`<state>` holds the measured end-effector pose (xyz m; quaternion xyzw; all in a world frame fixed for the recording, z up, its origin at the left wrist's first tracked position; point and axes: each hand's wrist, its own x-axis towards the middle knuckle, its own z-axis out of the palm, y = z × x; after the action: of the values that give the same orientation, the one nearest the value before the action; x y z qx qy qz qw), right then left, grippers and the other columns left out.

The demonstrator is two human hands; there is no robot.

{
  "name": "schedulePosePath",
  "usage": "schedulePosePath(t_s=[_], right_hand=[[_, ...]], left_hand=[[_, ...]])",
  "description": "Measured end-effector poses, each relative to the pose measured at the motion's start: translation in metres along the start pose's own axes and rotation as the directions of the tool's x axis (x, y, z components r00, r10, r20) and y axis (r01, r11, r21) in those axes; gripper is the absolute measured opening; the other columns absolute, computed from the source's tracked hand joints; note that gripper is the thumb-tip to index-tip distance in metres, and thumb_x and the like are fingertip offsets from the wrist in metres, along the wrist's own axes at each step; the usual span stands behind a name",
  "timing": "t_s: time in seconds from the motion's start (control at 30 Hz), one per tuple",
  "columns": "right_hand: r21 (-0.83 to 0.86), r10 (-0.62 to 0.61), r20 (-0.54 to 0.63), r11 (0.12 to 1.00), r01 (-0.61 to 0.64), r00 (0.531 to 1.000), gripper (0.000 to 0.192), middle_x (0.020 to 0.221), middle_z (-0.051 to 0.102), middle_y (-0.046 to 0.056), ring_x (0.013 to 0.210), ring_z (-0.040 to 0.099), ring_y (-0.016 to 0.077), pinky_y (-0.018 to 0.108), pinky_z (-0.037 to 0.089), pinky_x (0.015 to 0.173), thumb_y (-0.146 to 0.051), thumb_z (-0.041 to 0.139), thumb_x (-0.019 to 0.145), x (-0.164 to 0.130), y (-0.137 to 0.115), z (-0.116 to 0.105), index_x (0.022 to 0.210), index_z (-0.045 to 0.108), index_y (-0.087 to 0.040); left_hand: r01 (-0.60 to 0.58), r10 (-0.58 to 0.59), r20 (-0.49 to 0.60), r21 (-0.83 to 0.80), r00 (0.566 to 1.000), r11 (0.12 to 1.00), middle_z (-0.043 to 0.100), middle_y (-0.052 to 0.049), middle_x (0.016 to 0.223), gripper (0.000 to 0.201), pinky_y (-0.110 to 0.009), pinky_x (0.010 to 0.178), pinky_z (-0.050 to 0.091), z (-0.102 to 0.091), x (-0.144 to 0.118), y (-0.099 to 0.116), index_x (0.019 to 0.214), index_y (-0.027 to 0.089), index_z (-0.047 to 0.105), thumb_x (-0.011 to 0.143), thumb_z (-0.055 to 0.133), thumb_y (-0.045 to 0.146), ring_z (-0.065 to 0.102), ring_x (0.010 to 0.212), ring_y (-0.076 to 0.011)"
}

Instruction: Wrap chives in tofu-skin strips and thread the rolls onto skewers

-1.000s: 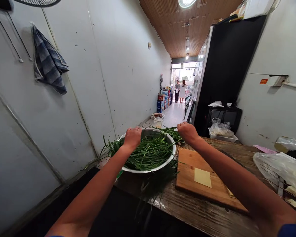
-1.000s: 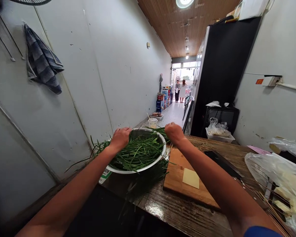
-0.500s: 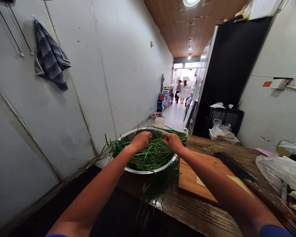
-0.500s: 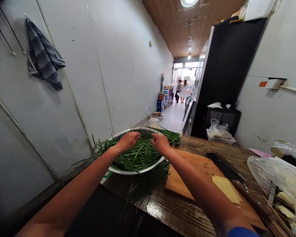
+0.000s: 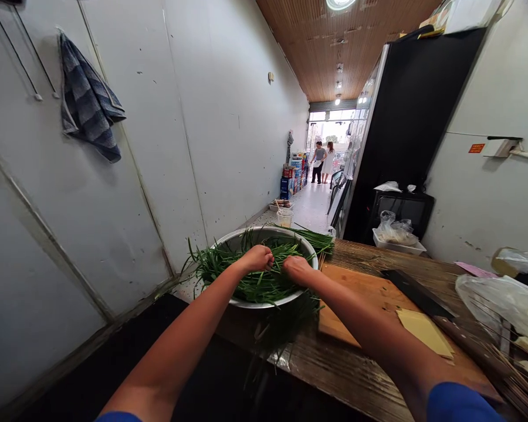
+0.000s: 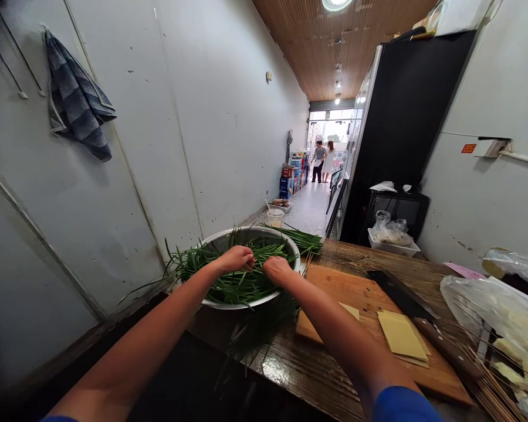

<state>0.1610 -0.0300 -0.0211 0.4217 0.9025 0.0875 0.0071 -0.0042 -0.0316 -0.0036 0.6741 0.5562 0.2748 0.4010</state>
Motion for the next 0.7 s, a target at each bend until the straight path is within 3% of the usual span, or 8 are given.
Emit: schedulePosePath(t_s=[0.1,0.27,0.37,0.43,0.5,0.53,0.6,0.7], right_hand=[[-0.023,-0.018,-0.037,1.000,0.017,0.999,0.022,0.093,0.066,0.015,0.092,0.059,0.0203,0.027,0.043,0.074,-0.014,0.046,0.082,-0.005,-0.001,-0.008,0.090,0.067,-0.013],[-0.065,-0.036,-0.262,0.998,0.019,0.964,0.020,0.088,0.066,0.012,0.090,0.056,0.0204,0.028,0.041,0.073,-0.019,0.046,0.084,-0.016,-0.003,-0.024,0.086,0.065,-0.015],[0.086,0.126,-0.388,0.991,-0.101,0.913,0.022,0.089,0.066,0.011,0.090,0.057,0.0197,0.028,0.040,0.075,-0.021,0.044,0.086,-0.022,0.003,-0.022,0.089,0.065,-0.016],[0.344,0.342,-0.450,0.919,-0.194,0.825,0.022,0.092,0.067,0.009,0.089,0.058,0.0182,0.028,0.041,0.076,-0.023,0.044,0.085,-0.024,0.011,-0.018,0.094,0.064,-0.017],[0.660,0.528,-0.371,0.729,-0.184,0.764,0.021,0.088,0.068,0.006,0.082,0.060,0.0161,0.027,0.043,0.074,-0.022,0.048,0.081,-0.027,0.018,-0.014,0.094,0.064,-0.017],[0.803,0.581,-0.279,0.578,-0.146,0.765,0.020,0.083,0.068,0.005,0.075,0.060,0.0148,0.027,0.044,0.070,-0.020,0.049,0.079,-0.029,0.020,-0.012,0.092,0.064,-0.017],[0.981,0.571,-0.067,0.189,-0.052,0.818,0.018,0.072,0.067,0.003,0.061,0.059,0.0124,0.025,0.045,0.060,-0.015,0.051,0.074,-0.033,0.022,-0.012,0.087,0.063,-0.015],[0.938,0.452,0.070,-0.334,0.096,0.889,0.017,0.066,0.066,0.002,0.054,0.058,0.0099,0.023,0.046,0.054,-0.013,0.061,0.066,-0.040,0.017,-0.017,0.083,0.061,-0.012]], left_hand=[[0.036,-0.035,0.013,-0.064,0.999,0.997,0.062,-0.001,0.058,0.013,-0.021,0.049,0.041,0.004,-0.002,0.000,0.061,0.015,0.053,0.072,0.050,0.023,0.058,0.053,-0.0131],[0.018,-0.010,0.039,-0.204,0.999,0.979,0.060,0.000,0.057,0.015,-0.018,0.045,0.037,0.015,-0.003,0.006,0.066,0.015,0.049,0.076,0.046,0.026,0.054,0.047,-0.0090],[-0.012,0.020,0.023,-0.302,1.000,0.953,0.055,0.003,0.052,0.017,-0.015,0.039,0.027,0.017,-0.003,0.011,0.071,0.013,0.050,0.076,0.049,0.029,0.042,0.038,-0.0043],[-0.046,0.056,0.019,-0.348,0.998,0.936,0.053,0.004,0.053,0.019,-0.015,0.040,0.026,0.016,-0.005,0.014,0.075,0.013,0.050,0.076,0.050,0.032,0.040,0.038,-0.0032],[-0.089,0.102,0.014,-0.381,0.995,0.920,0.053,0.005,0.055,0.022,-0.015,0.040,0.026,0.016,-0.007,0.016,0.077,0.013,0.050,0.075,0.052,0.035,0.040,0.039,-0.0029],[-0.113,0.125,0.007,-0.382,0.992,0.917,0.053,0.005,0.056,0.023,-0.015,0.041,0.026,0.016,-0.008,0.017,0.077,0.013,0.050,0.074,0.052,0.036,0.040,0.040,-0.0028],[-0.155,0.163,-0.011,-0.372,0.987,0.915,0.052,0.005,0.057,0.026,-0.015,0.041,0.026,0.017,-0.010,0.020,0.077,0.013,0.051,0.074,0.053,0.039,0.039,0.041,-0.0028],[-0.195,0.199,-0.022,-0.326,0.980,0.925,0.051,0.004,0.057,0.028,-0.016,0.042,0.026,0.020,-0.011,0.024,0.073,0.014,0.051,0.073,0.054,0.041,0.039,0.042,-0.0034]])
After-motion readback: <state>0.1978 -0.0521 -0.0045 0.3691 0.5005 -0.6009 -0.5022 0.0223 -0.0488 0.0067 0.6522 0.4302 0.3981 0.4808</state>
